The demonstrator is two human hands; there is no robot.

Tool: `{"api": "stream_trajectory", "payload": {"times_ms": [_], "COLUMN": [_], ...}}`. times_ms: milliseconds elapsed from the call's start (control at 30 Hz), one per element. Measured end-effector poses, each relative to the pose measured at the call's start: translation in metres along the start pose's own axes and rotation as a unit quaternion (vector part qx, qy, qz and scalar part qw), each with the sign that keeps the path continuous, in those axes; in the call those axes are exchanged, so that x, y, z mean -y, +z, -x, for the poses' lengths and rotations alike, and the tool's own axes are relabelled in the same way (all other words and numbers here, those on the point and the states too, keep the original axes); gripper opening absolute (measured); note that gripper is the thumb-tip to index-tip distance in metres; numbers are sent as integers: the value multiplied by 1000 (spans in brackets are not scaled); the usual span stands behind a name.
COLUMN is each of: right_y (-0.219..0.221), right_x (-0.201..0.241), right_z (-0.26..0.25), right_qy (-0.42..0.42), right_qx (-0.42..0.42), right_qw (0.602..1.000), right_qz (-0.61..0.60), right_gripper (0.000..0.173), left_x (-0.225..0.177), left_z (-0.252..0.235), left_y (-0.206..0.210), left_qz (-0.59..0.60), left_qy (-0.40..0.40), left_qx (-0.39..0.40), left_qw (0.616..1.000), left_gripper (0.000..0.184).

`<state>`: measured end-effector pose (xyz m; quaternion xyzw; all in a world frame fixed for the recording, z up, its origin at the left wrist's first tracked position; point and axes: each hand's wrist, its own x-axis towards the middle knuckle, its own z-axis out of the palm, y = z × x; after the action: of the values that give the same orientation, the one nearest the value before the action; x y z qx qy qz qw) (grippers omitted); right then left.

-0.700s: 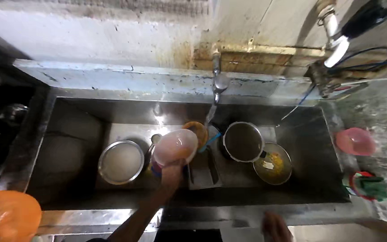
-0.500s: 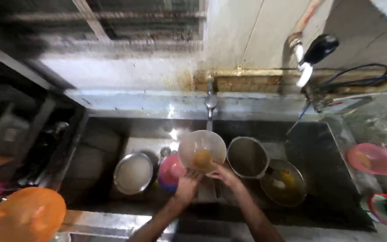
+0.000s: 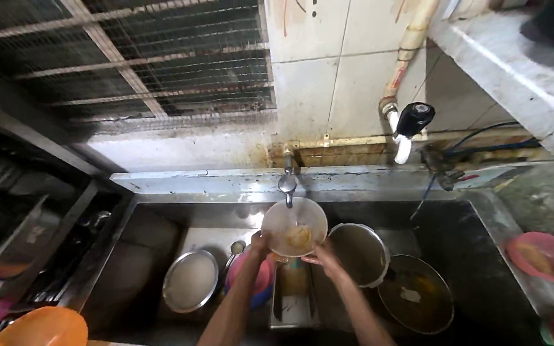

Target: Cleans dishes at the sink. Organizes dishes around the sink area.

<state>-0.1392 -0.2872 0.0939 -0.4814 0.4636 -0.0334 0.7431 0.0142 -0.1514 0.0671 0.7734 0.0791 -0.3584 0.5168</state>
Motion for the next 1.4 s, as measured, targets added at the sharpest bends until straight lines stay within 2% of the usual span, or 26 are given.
{"api": "stream_trajectory", "payload": {"times_ms": [67,133,200,300,333,400,467,533,600,667,767,833,867,933,1000,1033,1067,1100,1133,1167,1200,1267,1300,1333,1400], "right_y": [-20,-38,-37,-5,8,29,42,48,47,46,33,18,12,2,-4,-8,-10,-11,-9,-7,-9,-13,-15,-11,8], "right_x": [10,5,-11,-9,0,8,12,11,11,15,42,34,20,-7,-26,-29,-30,-34,-43,-55,-65,-72,-74,-73,-72], "right_z": [-2,10,25,32,31,20,20,22,7,-23,-43,-50,-49,-34,-6,5,12,19,23,26,28,34,40,48,68], "right_qy": [-10,-15,-35,-77,-88,-133,-166,-233,-304,-379,-371,-354,-355,-329,-252,-196,-132,-70,-20,20,53,78,72,57,-8], "right_qx": [-32,-54,-62,-78,-88,-102,-84,-32,21,-12,-75,-61,-47,0,19,17,11,-5,-41,-75,-79,-73,-72,-75,-77], "right_qw": [999,998,994,953,929,885,838,815,821,819,825,841,845,880,944,968,985,994,998,997,995,992,991,993,997], "right_qz": [10,31,85,282,348,435,512,529,482,430,420,404,398,342,211,154,113,78,43,12,-21,-73,-87,-78,5], "right_gripper": [55,58,67,83,84,80,77,62,51,44,43,48,50,60,75,83,89,86,69,40,29,31,38,41,50], "left_x": [-15,-12,3,8,2,-20,-44,-64,-61,-41,-20,-11,-11,-15,-13,-9,-5,3,18,37,55,79,86,90,97], "left_z": [-12,-8,-9,-8,-5,-4,5,26,31,27,29,27,24,19,40,54,71,90,105,114,119,119,120,120,106], "left_y": [25,40,37,31,34,48,63,61,55,47,39,32,29,23,23,30,40,49,53,50,42,24,14,2,-27], "left_qz": [-150,-284,-286,-263,-244,-125,52,150,178,226,305,348,335,209,-34,-184,-338,-466,-539,-562,-544,-411,-352,-296,-127], "left_qy": [25,62,86,81,99,125,70,15,-10,-18,-12,0,18,84,151,185,212,231,249,283,333,391,357,284,126], "left_qx": [-3,19,23,-61,-67,-13,99,130,122,155,179,160,152,144,171,189,202,218,228,220,181,60,-6,-47,-29], "left_qw": [988,957,954,959,962,984,991,980,976,962,935,924,930,964,973,947,894,826,771,745,748,821,865,911,984], "left_gripper": [44,45,48,40,41,50,57,61,50,46,53,56,56,49,39,35,35,34,33,36,43,52,55,61,74]}}
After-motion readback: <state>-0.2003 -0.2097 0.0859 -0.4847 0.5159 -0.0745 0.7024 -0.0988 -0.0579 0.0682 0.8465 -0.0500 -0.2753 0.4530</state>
